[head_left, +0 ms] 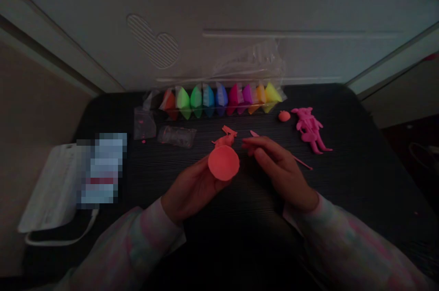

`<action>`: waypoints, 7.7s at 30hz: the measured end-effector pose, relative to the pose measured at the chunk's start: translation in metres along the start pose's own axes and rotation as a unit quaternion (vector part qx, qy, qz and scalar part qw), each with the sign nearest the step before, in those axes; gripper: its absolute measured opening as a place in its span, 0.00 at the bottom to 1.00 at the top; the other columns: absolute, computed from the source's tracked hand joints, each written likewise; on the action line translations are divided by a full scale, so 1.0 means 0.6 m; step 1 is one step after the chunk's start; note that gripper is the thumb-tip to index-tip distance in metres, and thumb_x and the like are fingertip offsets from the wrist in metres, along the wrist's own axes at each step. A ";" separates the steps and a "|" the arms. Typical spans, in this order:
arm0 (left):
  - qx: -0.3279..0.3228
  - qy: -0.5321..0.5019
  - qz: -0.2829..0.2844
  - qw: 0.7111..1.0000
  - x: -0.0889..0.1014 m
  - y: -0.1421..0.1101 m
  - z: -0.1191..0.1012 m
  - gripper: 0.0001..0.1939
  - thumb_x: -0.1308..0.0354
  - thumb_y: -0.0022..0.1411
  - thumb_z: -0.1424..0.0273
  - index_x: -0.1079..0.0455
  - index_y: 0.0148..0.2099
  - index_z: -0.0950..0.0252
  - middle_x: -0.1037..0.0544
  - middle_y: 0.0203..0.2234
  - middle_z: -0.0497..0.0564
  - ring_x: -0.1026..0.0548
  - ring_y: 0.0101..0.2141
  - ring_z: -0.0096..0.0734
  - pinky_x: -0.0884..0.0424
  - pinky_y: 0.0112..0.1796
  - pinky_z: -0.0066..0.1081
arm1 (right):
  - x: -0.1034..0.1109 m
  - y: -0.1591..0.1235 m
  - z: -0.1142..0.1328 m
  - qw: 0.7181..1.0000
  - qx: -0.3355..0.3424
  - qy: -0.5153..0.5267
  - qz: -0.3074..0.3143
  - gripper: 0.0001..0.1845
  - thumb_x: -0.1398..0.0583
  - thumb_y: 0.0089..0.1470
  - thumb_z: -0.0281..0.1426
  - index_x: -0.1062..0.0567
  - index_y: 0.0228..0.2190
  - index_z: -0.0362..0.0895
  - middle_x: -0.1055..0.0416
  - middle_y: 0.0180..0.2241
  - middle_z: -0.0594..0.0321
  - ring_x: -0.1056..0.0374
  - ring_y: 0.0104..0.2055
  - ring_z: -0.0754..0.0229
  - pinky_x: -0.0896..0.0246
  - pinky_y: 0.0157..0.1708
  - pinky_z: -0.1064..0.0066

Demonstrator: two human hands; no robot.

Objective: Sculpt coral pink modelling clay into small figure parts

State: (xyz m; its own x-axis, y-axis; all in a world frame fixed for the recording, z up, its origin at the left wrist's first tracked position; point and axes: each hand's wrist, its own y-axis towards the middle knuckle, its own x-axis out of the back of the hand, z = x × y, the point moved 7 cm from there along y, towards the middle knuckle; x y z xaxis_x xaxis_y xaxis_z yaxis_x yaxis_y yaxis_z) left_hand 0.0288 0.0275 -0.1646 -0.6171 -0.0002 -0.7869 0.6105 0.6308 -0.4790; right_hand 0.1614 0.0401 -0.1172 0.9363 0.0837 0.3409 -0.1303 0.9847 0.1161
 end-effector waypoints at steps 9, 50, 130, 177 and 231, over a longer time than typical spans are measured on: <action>-0.016 -0.005 0.042 0.999 -0.012 -0.002 0.001 0.12 0.52 0.60 0.73 0.28 0.41 0.66 0.24 0.35 0.52 0.28 0.38 0.33 0.32 0.33 0.28 | -0.053 -0.014 0.009 0.993 0.064 -0.038 0.096 0.40 0.35 0.43 0.35 0.46 0.54 0.47 0.40 0.53 0.53 0.42 0.55 0.54 0.44 0.53 0.58; -0.090 0.045 0.026 0.995 0.001 -0.006 -0.010 0.12 0.40 0.52 0.73 0.28 0.42 0.65 0.24 0.40 0.50 0.28 0.41 0.29 0.35 0.42 0.27 | -0.026 -0.004 -0.017 0.983 -0.130 0.129 0.033 0.05 0.41 0.49 0.32 0.26 0.31 0.46 0.25 0.30 0.67 0.31 0.32 0.66 0.37 0.32 0.75; -0.100 0.089 0.021 0.991 -0.003 -0.006 -0.010 0.12 0.38 0.50 0.75 0.27 0.40 0.63 0.23 0.37 0.49 0.28 0.39 0.29 0.35 0.40 0.27 | -0.009 -0.011 -0.009 0.997 -0.071 0.022 -0.022 0.08 0.44 0.53 0.33 0.26 0.34 0.47 0.25 0.32 0.66 0.31 0.33 0.65 0.37 0.32 0.74; -0.034 0.180 0.023 0.983 0.004 0.001 0.006 0.10 0.40 0.53 0.68 0.25 0.39 0.64 0.21 0.33 0.50 0.27 0.34 0.26 0.34 0.38 0.27 | -0.024 -0.017 0.053 0.961 0.197 -0.192 0.015 0.07 0.43 0.53 0.27 0.27 0.35 0.42 0.26 0.30 0.59 0.31 0.33 0.61 0.34 0.33 0.68; -0.039 0.202 0.004 0.979 0.008 -0.002 -0.002 0.21 0.36 0.47 0.74 0.30 0.45 0.63 0.24 0.41 0.52 0.28 0.43 0.34 0.34 0.44 0.31 | -0.029 -0.024 0.053 0.938 0.240 -0.247 0.037 0.07 0.44 0.53 0.25 0.29 0.35 0.46 0.27 0.39 0.60 0.34 0.42 0.58 0.42 0.42 0.61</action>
State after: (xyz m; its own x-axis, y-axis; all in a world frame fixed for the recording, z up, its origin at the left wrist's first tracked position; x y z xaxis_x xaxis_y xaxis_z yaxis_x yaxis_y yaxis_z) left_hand 0.0244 0.0280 -0.1674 -0.7680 0.3015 -0.5651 0.5859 0.6870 -0.4298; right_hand 0.1368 0.0197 -0.0951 0.6693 -0.0484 0.7414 -0.4321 0.7864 0.4415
